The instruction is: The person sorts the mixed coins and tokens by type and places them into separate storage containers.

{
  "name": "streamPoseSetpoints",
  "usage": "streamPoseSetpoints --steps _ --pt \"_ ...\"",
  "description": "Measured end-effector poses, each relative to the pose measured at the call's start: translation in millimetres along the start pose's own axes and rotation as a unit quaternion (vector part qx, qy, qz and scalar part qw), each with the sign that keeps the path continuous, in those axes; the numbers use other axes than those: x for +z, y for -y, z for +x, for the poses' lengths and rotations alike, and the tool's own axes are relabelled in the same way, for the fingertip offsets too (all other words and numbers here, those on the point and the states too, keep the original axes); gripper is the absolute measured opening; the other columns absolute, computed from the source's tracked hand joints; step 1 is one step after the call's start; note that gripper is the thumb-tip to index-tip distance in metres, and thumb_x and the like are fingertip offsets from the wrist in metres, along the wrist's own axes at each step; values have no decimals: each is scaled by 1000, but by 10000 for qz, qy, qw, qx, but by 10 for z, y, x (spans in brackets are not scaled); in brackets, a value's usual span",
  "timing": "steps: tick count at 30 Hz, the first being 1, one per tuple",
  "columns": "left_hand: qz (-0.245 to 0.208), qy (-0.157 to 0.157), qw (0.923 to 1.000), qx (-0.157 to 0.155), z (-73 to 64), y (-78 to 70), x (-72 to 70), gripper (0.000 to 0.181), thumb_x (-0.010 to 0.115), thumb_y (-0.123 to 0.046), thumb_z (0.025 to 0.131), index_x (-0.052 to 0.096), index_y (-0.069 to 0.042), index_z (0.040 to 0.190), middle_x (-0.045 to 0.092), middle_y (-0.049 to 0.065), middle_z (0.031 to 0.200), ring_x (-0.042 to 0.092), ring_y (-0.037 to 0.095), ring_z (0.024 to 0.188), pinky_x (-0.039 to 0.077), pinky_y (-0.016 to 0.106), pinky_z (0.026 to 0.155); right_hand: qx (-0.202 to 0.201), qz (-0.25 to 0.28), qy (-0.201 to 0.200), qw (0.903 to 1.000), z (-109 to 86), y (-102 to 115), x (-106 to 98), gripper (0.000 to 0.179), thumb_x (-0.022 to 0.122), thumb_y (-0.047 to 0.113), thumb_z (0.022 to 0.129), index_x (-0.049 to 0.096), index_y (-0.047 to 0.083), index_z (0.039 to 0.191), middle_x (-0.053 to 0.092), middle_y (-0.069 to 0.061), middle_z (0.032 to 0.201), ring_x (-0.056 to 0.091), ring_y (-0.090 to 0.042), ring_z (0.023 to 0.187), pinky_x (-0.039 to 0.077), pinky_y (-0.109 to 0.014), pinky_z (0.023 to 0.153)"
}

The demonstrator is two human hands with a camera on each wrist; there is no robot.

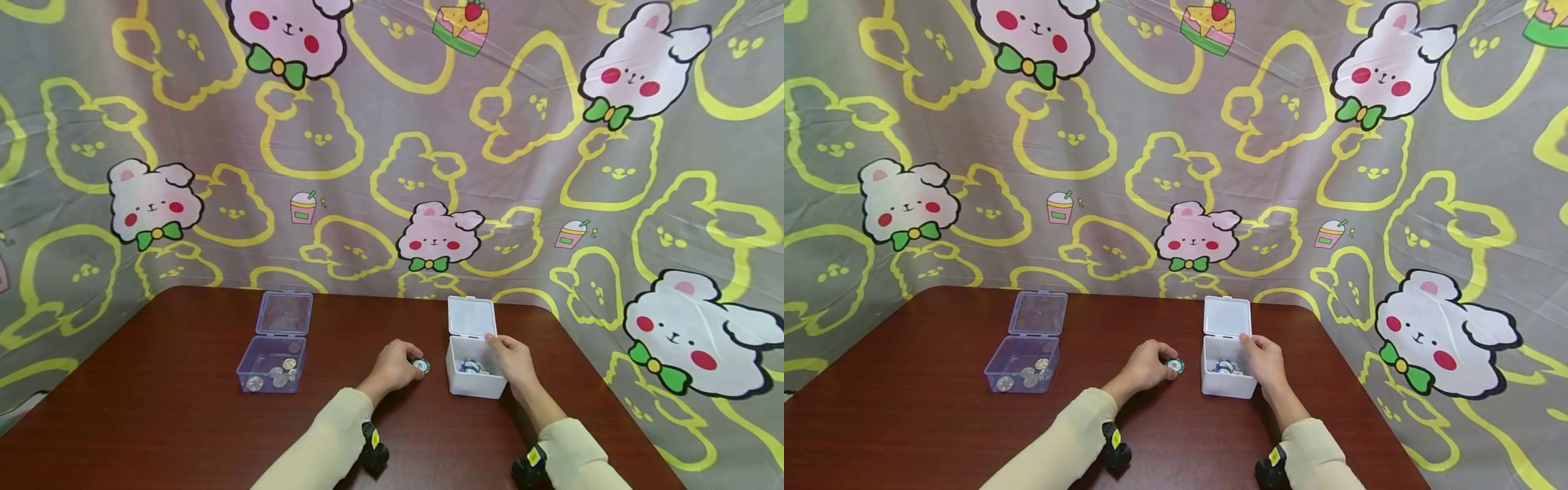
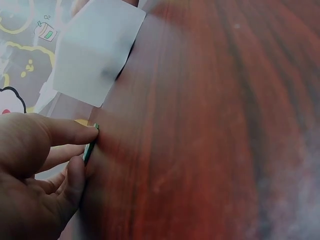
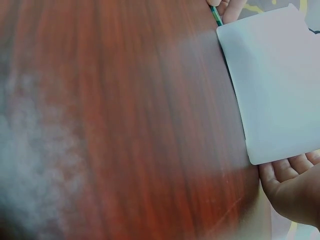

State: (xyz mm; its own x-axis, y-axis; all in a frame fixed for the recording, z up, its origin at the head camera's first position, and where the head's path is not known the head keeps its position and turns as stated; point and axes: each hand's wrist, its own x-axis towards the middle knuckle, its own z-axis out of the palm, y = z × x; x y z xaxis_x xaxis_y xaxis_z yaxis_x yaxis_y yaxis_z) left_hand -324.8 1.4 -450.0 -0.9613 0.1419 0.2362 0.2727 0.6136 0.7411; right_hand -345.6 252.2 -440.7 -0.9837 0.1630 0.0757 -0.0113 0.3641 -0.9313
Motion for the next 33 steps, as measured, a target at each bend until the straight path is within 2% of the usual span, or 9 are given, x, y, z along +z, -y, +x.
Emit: streamPoseSetpoints --steps 8,18,25,33 --pt "-9 88 9999 -75 -12 -15 -2 29 87 -4 71 76 -1 98 68 5 89 59 21 86 50 37 81 19 -1 24 10000 -7 6 1 55 58 38 102 60 -11 126 57 -28 127 45 -35 114 36 -46 93" --pt "35 304 9995 -52 -25 -28 -13 27 90 -6 68 75 -4 91 63 2 80 54 15 75 48 30 69 13 12 6 10000 -3 -4 -6 55 58 39 102 61 -11 124 57 -26 125 45 -33 112 36 -44 90" --pt "-14 193 9998 24 -39 -20 -15 30 90 -5 67 71 -4 91 60 3 83 53 16 78 47 30 71 -41 32 -24 10000 3 -16 -2 51 59 36 102 62 -11 121 60 -24 121 47 -31 108 37 -39 86" --pt "-344 93 9993 93 -66 -12 -26 37 88 4 66 66 -8 93 59 1 82 53 16 77 46 31 71 -13 46 -20 10000 -6 3 -3 50 59 37 102 63 -10 120 60 -23 120 45 -31 107 35 -39 84"
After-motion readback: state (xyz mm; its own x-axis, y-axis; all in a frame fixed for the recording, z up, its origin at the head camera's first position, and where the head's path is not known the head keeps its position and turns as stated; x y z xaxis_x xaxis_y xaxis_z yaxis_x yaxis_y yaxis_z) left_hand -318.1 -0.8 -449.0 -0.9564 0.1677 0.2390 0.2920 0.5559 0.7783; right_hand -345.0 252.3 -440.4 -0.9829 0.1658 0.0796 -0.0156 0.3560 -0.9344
